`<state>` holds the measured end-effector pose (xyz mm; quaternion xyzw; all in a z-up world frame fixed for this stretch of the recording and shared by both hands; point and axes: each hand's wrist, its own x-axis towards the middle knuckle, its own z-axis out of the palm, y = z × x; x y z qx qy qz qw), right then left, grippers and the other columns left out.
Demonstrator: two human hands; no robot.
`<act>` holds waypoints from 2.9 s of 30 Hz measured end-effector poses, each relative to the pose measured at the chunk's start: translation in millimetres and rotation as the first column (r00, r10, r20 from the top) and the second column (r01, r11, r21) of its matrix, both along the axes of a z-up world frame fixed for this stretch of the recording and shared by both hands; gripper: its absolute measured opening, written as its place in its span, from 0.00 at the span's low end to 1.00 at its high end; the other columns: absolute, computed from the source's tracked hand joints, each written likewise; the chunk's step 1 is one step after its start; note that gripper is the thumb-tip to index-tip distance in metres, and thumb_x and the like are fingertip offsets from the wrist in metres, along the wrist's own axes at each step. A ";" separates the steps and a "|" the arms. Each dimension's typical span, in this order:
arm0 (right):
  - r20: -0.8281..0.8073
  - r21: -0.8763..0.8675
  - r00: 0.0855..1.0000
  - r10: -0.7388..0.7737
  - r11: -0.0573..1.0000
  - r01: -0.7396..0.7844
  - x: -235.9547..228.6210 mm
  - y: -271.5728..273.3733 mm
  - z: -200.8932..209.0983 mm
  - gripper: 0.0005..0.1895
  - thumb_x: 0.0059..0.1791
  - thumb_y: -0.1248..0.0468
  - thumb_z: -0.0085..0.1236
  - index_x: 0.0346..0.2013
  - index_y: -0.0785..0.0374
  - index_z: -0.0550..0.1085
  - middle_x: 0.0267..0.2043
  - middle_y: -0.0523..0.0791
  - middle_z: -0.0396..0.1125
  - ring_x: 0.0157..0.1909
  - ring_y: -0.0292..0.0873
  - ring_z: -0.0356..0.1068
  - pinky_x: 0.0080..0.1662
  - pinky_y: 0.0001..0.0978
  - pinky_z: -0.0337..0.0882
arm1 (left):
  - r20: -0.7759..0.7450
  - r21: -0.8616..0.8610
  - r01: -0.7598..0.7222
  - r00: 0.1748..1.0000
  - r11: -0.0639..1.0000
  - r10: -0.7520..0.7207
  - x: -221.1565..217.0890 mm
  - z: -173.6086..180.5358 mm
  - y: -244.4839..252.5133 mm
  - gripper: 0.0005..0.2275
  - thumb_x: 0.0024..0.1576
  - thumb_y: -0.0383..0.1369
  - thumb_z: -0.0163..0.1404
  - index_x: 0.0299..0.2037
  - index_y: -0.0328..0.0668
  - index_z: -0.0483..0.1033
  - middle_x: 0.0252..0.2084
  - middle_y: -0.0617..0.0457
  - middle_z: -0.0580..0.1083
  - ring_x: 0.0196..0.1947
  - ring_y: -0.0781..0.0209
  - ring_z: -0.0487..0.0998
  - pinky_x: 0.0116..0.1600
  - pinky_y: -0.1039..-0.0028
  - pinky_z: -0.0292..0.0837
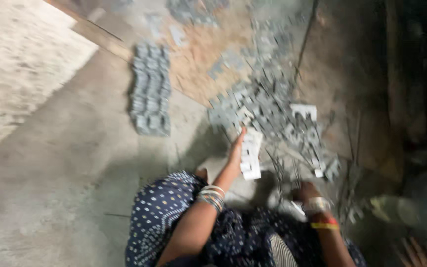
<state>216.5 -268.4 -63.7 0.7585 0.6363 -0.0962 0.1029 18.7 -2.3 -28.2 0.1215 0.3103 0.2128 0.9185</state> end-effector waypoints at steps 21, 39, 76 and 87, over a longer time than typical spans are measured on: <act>-0.674 0.600 0.698 0.242 0.731 0.325 -95.8 271.7 258.9 0.18 0.43 0.75 0.61 0.47 0.70 0.76 0.45 0.47 0.75 0.47 0.42 0.75 0.50 0.36 0.75 | 0.063 0.032 -0.140 0.988 0.990 0.138 -19.5 19.4 10.8 0.27 0.58 0.60 0.48 0.41 0.40 0.76 0.27 0.49 0.76 0.22 0.56 0.79 0.28 0.65 0.80; -0.338 0.441 0.515 -0.788 0.351 0.826 129.0 -52.2 -23.3 0.20 0.40 0.59 0.62 0.46 0.58 0.80 0.43 0.55 0.75 0.47 0.59 0.75 0.50 0.47 0.76 | 0.052 0.164 -0.019 0.999 0.986 0.010 -5.0 -15.6 1.6 0.24 0.59 0.56 0.50 0.43 0.39 0.78 0.27 0.48 0.77 0.24 0.53 0.80 0.32 0.65 0.79; -0.432 0.326 0.561 -0.707 0.457 0.827 85.8 58.4 1.1 0.20 0.46 0.64 0.66 0.52 0.62 0.78 0.54 0.55 0.74 0.53 0.51 0.76 0.55 0.40 0.77 | -0.067 0.151 0.201 0.979 0.968 -0.193 -1.6 18.6 -6.7 0.27 0.52 0.51 0.60 0.48 0.32 0.76 0.32 0.40 0.79 0.25 0.52 0.82 0.33 0.63 0.82; -0.180 0.243 0.761 -0.623 0.722 0.648 103.0 24.7 -59.3 0.32 0.40 0.64 0.65 0.60 0.62 0.71 0.67 0.59 0.58 0.62 0.58 0.65 0.59 0.45 0.70 | -0.066 0.051 0.123 0.991 0.991 -0.119 3.3 28.0 -2.7 0.25 0.53 0.48 0.60 0.45 0.28 0.73 0.33 0.36 0.79 0.29 0.45 0.85 0.37 0.57 0.85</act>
